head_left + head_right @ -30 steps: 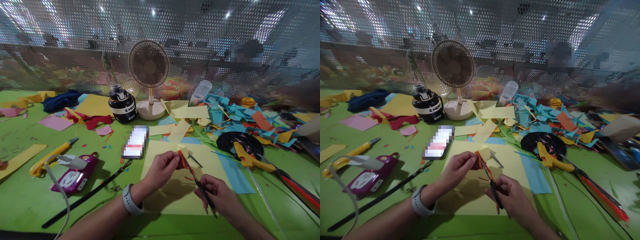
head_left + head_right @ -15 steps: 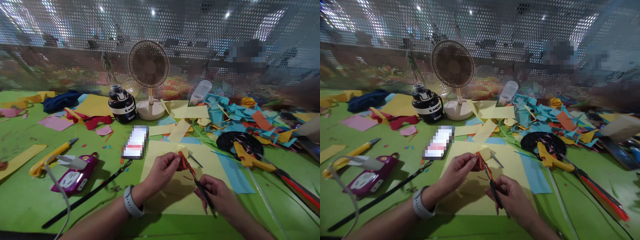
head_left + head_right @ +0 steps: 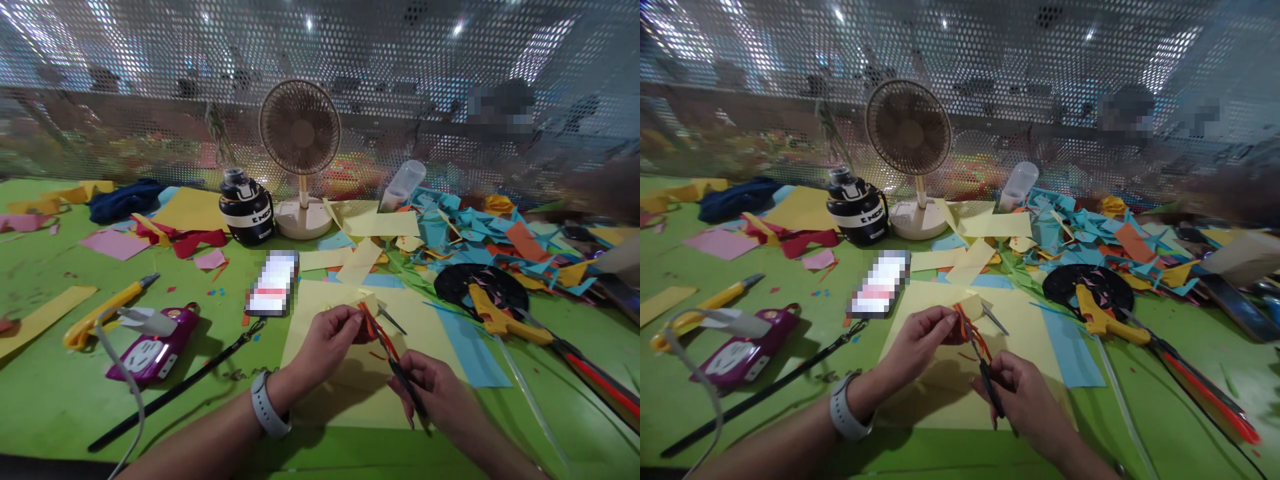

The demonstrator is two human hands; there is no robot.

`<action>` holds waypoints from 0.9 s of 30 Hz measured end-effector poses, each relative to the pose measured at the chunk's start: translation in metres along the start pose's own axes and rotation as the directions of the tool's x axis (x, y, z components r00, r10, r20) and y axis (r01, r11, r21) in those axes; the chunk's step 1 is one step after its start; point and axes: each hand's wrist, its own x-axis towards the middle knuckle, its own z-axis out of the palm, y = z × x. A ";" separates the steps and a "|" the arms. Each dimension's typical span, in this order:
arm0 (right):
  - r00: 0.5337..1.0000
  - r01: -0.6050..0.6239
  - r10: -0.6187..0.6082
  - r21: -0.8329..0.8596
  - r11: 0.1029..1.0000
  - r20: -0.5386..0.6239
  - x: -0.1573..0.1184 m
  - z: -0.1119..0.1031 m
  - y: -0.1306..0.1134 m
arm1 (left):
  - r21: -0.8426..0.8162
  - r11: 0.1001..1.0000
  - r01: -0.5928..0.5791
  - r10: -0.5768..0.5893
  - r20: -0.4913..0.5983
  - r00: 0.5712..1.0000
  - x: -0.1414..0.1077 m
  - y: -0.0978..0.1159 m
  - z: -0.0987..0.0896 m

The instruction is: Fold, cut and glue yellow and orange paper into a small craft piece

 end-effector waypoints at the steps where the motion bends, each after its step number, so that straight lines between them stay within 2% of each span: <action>1: 1.000 -0.007 0.007 0.002 1.000 -0.007 0.000 0.000 0.000 | 0.004 1.000 -0.005 0.005 0.003 1.000 0.000 0.000 0.000; 6: 0.997 0.034 -0.031 0.033 0.999 -0.069 -0.005 -0.002 -0.007 | -0.009 0.999 -0.034 0.035 0.014 0.999 0.003 0.005 -0.003; 9: 0.996 0.027 -0.027 -0.005 1.000 -0.087 -0.016 -0.008 -0.019 | -0.079 0.996 -0.044 0.039 -0.060 0.997 0.008 0.014 -0.010; 12: 0.997 0.028 -0.028 -0.010 1.000 -0.068 -0.027 -0.015 -0.028 | -0.125 0.992 0.014 -0.029 -0.124 0.992 0.013 0.025 -0.020; 16: 0.995 0.064 -0.063 0.006 0.998 -0.071 -0.040 -0.023 -0.024 | -0.170 0.985 0.023 -0.059 -0.209 0.976 0.020 0.032 -0.031; 19: 0.997 0.033 -0.035 -0.024 0.999 -0.072 -0.048 -0.033 -0.018 | -0.234 0.972 0.014 -0.075 -0.256 0.964 0.024 0.035 -0.035; 22: 0.995 0.044 -0.057 -0.143 0.989 -0.084 -0.049 -0.048 -0.018 | -0.257 0.966 0.006 -0.077 -0.269 0.960 0.026 0.042 -0.034; 25: 0.963 0.174 -0.232 -0.343 0.923 -0.134 -0.038 -0.067 -0.024 | -0.261 0.965 0.012 -0.086 -0.274 0.958 0.030 0.051 -0.032; 27: 0.937 0.170 -0.291 -0.476 0.863 -0.192 -0.025 -0.077 -0.029 | -0.296 0.955 -0.003 -0.091 -0.303 0.949 0.035 0.057 -0.032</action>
